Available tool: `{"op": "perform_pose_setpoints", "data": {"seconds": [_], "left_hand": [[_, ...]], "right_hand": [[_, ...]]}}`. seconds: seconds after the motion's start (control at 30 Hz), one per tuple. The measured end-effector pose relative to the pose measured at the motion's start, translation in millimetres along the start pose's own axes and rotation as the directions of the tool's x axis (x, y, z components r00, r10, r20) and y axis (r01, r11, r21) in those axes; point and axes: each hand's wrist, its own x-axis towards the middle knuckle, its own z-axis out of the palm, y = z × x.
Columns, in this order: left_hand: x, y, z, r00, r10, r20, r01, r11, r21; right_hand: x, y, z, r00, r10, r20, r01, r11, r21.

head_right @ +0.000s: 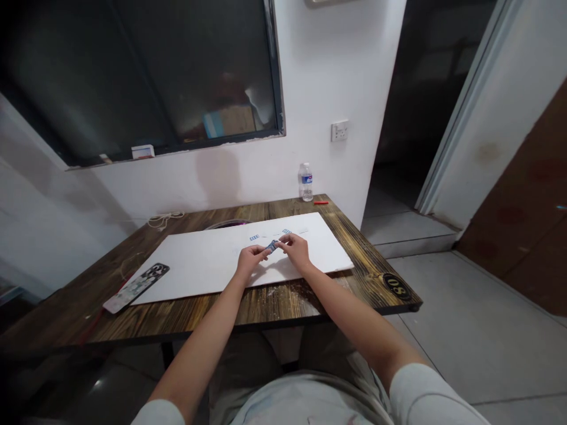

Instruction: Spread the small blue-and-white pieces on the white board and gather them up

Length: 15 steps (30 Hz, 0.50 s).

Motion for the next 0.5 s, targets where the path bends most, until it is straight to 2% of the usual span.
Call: {"op": "perform_pose_setpoints", "data": {"seconds": [0.37, 0.5], "left_hand": [[-1, 2, 0.0, 0.999, 0.009, -0.042, -0.006, 0.998, 0.068], [2, -2, -1.1, 0.995, 0.016, -0.097, -0.011, 0.998, 0.055]], "right_hand": [[2, 10, 1, 0.996, 0.007, 0.086, 0.000, 0.997, -0.081], [13, 19, -4, 0.998, 0.010, 0.056, 0.000, 0.983, -0.186]]}}
